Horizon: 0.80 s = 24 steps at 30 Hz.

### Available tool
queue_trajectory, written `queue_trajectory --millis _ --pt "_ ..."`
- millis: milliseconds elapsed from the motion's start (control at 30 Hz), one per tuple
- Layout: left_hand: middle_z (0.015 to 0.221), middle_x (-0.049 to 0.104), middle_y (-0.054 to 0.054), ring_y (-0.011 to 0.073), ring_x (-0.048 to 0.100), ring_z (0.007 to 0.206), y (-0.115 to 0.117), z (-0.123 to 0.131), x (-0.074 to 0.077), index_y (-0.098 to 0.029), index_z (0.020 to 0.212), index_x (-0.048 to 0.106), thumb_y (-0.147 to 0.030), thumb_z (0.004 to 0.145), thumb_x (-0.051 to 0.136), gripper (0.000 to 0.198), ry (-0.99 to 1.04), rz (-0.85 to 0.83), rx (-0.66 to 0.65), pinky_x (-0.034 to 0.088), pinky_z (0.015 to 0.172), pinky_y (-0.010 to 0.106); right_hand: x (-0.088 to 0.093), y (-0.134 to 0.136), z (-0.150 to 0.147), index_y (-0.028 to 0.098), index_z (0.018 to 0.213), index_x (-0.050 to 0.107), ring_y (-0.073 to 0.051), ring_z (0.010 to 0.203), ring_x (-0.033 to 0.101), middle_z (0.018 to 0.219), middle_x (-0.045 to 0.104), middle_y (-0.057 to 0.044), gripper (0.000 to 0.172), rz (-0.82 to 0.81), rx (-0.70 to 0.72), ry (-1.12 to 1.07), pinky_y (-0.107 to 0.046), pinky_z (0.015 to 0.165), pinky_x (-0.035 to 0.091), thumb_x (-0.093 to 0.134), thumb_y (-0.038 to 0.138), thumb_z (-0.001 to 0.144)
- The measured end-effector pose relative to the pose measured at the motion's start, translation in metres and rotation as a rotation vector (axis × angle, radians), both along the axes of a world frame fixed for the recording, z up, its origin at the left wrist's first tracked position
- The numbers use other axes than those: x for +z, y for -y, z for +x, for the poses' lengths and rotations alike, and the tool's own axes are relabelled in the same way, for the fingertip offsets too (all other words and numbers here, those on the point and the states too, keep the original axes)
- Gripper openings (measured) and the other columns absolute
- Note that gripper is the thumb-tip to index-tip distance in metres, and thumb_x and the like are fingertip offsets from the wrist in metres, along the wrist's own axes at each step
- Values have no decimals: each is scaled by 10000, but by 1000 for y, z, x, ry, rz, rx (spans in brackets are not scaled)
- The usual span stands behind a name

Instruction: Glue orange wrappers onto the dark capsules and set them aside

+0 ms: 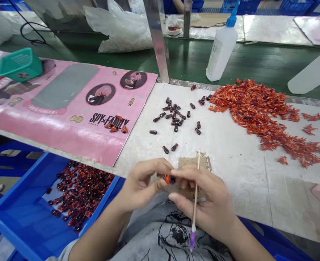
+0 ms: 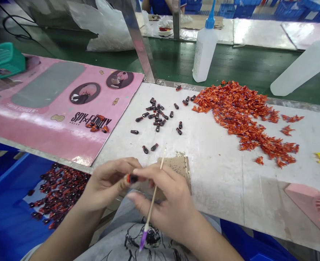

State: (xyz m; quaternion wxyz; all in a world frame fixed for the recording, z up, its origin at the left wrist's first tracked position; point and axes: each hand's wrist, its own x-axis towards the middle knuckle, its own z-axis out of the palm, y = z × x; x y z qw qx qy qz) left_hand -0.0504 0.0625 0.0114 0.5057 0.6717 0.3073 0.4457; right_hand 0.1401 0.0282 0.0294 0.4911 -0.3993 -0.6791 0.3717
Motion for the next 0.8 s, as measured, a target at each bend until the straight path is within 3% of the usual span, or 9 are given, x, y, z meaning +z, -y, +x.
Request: queue_trajectory --millis 100,167,233,333,433,533,667,800 --pt "772 721 39 176 623 660 -16 -31 -6 -212 865 713 -269 905 685 75 -352 156 290 496 604 284 -12 1 14 245 1272 648 -164 778 680 966 737 -50 351 -47 -31 6 -291 696 595 693 361 944" --pt "792 723 43 194 619 680 -27 -54 -12 -212 851 708 -277 891 647 98 -610 215 470 506 653 317 -26 3 28 252 1328 631 -173 769 679 960 732 -61 393 -115 -81 -61 -306 686 594 533 474 1019" --pt "784 713 51 220 636 715 -36 -73 -18 -213 824 698 -303 890 600 149 -816 234 546 510 682 340 -42 6 44 234 1366 612 -183 747 674 927 722 -74 540 -193 -149 -113 -317 662 583 361 584 1041" --pt "821 717 72 252 668 755 -45 -89 -23 -207 863 701 -339 896 564 193 -966 250 533 529 693 360 -59 11 63 209 1246 664 -190 715 648 903 704 -83 634 -178 -300 -161 -303 581 532 406 715 966" --pt "1006 738 129 309 693 933 -53 -85 -22 -188 1015 701 -319 906 555 224 -1007 357 586 555 819 420 -56 18 69 223 1121 699 -188 793 649 924 702 -72 412 -218 -461 -114 -308 679 532 516 570 995" --pt "1165 728 150 330 665 1095 -65 -63 -21 -191 1133 691 -239 925 530 268 -1013 470 548 530 956 463 -43 23 62 252 1101 739 -175 835 682 896 724 -43 218 -261 -390 -8 -292 737 546 599 384 999" --pt "1101 756 140 335 662 1039 -82 -34 -28 -206 1079 737 -121 912 444 348 -1073 486 339 542 904 470 -40 21 48 239 1028 795 -185 760 700 809 743 -45 198 -186 -232 12 -301 658 565 619 320 985" --pt "1003 753 130 319 675 938 -79 -28 -32 -225 1029 752 -125 893 453 343 -1015 496 398 553 823 443 -49 20 38 206 885 767 -174 706 686 770 738 -44 263 -156 -252 15 -302 652 563 575 335 1009"
